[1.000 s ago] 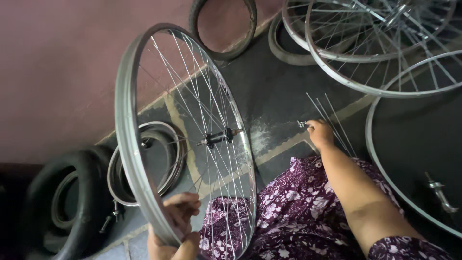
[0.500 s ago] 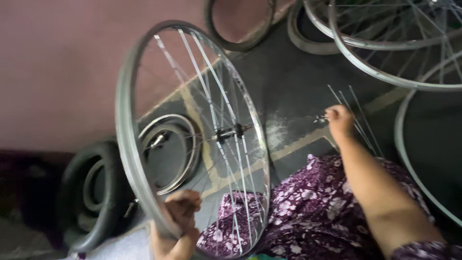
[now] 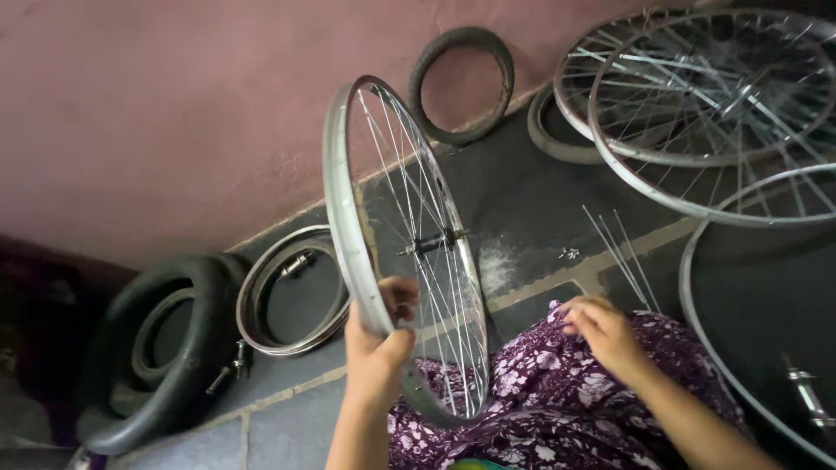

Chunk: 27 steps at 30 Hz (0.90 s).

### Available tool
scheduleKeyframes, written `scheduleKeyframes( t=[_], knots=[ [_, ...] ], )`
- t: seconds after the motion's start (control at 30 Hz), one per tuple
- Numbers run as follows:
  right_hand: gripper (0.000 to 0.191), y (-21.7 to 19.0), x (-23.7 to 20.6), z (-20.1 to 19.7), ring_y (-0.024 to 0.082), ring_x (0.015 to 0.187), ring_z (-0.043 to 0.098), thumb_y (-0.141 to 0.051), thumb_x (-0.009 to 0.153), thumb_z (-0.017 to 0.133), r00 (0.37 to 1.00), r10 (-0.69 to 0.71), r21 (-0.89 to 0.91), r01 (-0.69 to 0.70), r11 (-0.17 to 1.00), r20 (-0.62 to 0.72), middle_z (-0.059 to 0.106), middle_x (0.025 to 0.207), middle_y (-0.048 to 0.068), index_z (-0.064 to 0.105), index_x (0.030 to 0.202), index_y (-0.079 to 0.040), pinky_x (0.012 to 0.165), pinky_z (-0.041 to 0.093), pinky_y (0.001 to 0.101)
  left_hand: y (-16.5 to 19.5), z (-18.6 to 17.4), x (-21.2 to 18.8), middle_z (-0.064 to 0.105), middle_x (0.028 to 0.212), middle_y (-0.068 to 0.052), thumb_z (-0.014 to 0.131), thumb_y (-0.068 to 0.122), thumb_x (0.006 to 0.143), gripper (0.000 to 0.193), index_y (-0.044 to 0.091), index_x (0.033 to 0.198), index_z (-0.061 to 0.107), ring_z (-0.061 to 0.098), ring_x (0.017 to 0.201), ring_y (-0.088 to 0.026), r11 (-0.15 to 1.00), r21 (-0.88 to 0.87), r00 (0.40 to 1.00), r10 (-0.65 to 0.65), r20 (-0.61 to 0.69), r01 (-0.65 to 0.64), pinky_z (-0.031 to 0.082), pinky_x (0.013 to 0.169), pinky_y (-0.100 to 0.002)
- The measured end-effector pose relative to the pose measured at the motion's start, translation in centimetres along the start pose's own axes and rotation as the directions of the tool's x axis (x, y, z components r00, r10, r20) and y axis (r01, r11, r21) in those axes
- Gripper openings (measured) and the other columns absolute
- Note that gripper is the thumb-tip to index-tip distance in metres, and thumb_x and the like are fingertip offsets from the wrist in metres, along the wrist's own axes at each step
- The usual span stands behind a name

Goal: The person inserts bicycle spokes one at a time into the hub and rim, threading them through the rim holes and adjusting their position. The person repeats this process for multiple spokes while holding the wheel upright.

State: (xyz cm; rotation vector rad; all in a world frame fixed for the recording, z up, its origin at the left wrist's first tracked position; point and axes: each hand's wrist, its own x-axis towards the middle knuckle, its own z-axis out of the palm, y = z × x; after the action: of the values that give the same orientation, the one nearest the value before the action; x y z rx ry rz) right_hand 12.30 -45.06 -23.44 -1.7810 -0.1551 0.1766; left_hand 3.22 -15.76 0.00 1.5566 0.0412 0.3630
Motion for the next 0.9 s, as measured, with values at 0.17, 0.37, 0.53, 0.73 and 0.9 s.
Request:
scheduleKeyframes(
  t=[0.17,0.37,0.53,0.73,0.9],
  knots=[
    [0.012,-5.8,-6.1,1.8,0.024,0.137,0.051,-0.005,0.087,0.071,0.890,-0.131,0.374,-0.047,0.926,0.436,0.057,0.144,0.010,0.082,0.091,-0.009,0.114,0.046,0.0456,-1.2,5.7,-1.0,0.064,0.109,-0.008,0.057,-0.001,0.068,0.050,0.003,0.118,0.059,0.062,0.101,-0.018,0.999,0.039,0.998,0.036,-0.050,-0.034,0.051,0.090,-0.033],
    [0.011,-10.2,-9.9,3.9,0.025,0.138,0.050,-0.002,0.088,0.073,0.727,-0.395,0.329,0.242,0.913,0.562,0.043,0.151,0.009,0.079,0.095,-0.008,0.107,0.047,0.0377,-3.0,9.7,-2.9,0.058,0.106,-0.006,0.064,0.002,0.074,0.046,0.004,0.119,0.056,0.057,0.100,-0.017,0.990,0.017,0.989,0.141,-0.038,-0.140,0.050,0.090,-0.033],
    [0.012,-10.8,-9.0,4.6,0.017,0.104,0.063,0.000,0.093,0.074,0.676,-0.413,0.359,0.229,0.905,0.611,0.058,0.111,0.003,0.079,0.100,-0.008,0.095,0.057,0.0315,-3.9,6.0,-1.2,0.059,0.112,-0.007,0.071,0.024,0.088,0.046,0.002,0.126,0.057,0.056,0.105,-0.014,0.978,-0.185,0.923,0.160,0.351,-0.099,0.048,0.093,-0.030],
    [0.012,-11.3,-8.7,4.8,0.013,0.092,0.058,0.001,0.095,0.073,0.629,-0.438,0.405,0.206,0.891,0.642,0.056,0.094,-0.001,0.079,0.103,-0.006,0.088,0.055,0.0303,-5.5,1.7,4.4,0.067,0.113,-0.013,0.068,0.020,0.100,0.028,-0.005,0.113,0.075,0.059,0.097,-0.018,0.965,-0.253,0.808,0.093,0.582,0.071,0.048,0.083,-0.030],
    [0.010,-11.4,-8.3,5.3,0.013,0.089,0.057,-0.001,0.097,0.073,0.601,-0.468,0.414,0.238,0.879,0.648,0.055,0.091,-0.001,0.078,0.103,-0.006,0.084,0.053,0.0304,-7.7,2.7,6.2,0.071,0.112,-0.011,0.074,0.015,0.095,0.016,-0.001,0.096,0.075,0.069,0.104,-0.020,0.926,-0.363,0.780,0.302,0.548,-0.104,0.058,0.092,-0.034]
  ],
)
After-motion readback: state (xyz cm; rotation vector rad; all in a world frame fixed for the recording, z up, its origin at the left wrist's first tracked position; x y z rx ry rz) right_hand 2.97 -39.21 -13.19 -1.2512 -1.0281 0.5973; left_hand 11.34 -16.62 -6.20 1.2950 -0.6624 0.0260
